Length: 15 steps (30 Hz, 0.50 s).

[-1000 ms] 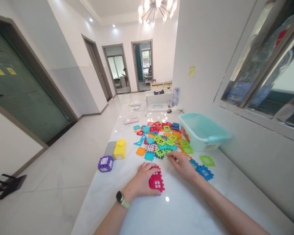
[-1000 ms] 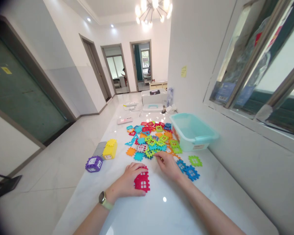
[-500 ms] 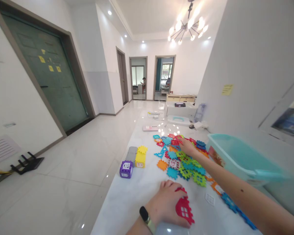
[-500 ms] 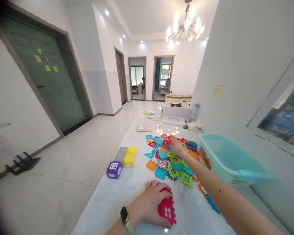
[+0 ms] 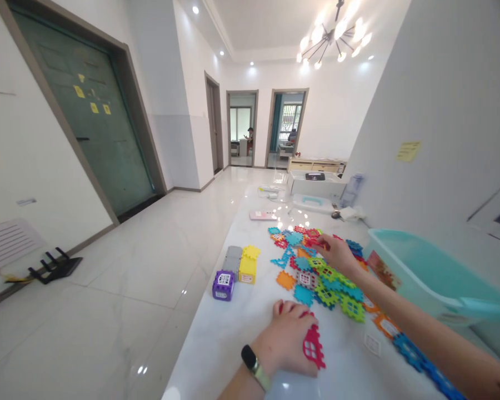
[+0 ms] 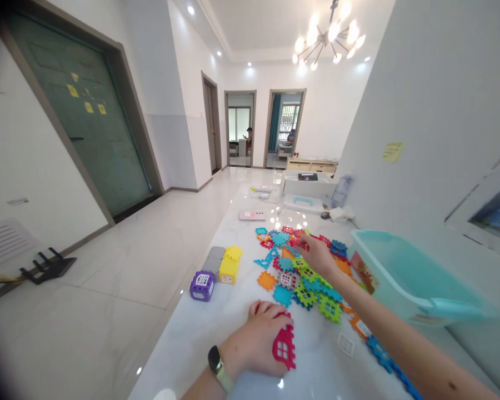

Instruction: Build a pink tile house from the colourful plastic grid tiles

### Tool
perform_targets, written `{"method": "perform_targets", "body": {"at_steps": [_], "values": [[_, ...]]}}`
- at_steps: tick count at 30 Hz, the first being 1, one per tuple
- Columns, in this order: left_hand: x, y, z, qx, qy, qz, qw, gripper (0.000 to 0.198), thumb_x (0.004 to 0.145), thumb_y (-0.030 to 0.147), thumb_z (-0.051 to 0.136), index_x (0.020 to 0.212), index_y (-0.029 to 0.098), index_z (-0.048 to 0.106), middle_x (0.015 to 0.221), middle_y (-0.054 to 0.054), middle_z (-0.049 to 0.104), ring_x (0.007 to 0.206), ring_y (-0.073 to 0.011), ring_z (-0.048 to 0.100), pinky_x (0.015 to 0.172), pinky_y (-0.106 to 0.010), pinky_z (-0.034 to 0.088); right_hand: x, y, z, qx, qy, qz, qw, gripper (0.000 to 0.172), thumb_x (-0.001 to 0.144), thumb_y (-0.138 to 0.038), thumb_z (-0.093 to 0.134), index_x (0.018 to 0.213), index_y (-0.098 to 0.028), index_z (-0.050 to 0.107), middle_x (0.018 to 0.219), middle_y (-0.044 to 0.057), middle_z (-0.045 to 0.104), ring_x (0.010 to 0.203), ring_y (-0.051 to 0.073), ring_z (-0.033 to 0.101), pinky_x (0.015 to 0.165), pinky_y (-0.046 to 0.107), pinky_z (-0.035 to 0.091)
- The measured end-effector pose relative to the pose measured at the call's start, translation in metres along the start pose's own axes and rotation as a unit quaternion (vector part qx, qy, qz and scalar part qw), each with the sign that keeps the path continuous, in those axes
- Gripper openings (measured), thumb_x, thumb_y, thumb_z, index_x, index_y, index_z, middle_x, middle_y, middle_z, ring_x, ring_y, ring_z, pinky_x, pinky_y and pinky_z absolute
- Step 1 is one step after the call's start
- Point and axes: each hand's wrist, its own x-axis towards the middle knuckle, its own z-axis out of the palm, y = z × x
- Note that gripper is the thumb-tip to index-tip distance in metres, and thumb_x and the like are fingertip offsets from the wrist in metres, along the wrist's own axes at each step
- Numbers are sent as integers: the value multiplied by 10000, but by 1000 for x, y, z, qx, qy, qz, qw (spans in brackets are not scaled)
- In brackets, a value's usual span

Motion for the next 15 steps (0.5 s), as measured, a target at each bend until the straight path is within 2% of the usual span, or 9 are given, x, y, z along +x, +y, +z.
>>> {"method": "perform_targets", "body": {"at_steps": [2,3,6,8,10,13,15], "values": [[-1,1,-4,6,5,-12,1000,814,563,452,773,1284,264,446,1318,-78,473,1212,-336,409,1080,-508,248,-48,-17,-12,31,-38,-103,993,162,903,-321,506,844,-211,608,796,60,659,734,212,615,681,311,460],[-1,2,-5,9,5,-20,1000,834,555,430,775,1293,255,427,1316,-88,473,1210,-344,414,1077,-513,254,-73,-25,-17,48,-78,-137,986,150,912,-278,484,866,-218,613,868,68,664,795,218,626,712,321,473],[-2,5,-9,13,0,-42,999,784,560,388,765,1257,256,431,1267,-99,495,1190,-354,444,1041,-497,304,-138,-43,-31,98,-231,-166,954,106,857,-234,569,942,-231,632,1021,79,648,879,216,641,760,325,513],[-2,6,-11,18,6,-44,999,803,557,387,770,1271,266,424,1282,-100,483,1207,-357,440,1032,-477,320,-162,-48,-37,120,-293,-146,937,328,759,-253,699,1078,-246,623,1182,94,604,963,233,638,804,335,531],[-3,6,-12,26,6,-49,998,843,538,396,787,1288,271,424,1296,-99,476,1208,-364,437,1025,-476,332,-171,-49,-37,126,-279,-119,944,438,729,-279,741,1145,-247,605,1242,104,575,1048,258,614,880,370,518],[-3,6,-14,36,3,-47,998,890,522,413,809,1314,272,427,1301,-84,483,1205,-359,435,1029,-476,336,-170,-49,-26,117,-206,-97,967,443,768,-314,718,1181,-208,595,1206,125,598,1108,286,580,965,425,469],[-3,5,-17,38,1,-43,998,889,532,411,812,1325,278,433,1294,-70,496,1209,-342,436,1035,-458,337,-167,-49,-18,122,-198,-99,968,404,796,-295,687,1177,-189,604,1146,122,634,1070,275,593,944,412,478]]}}
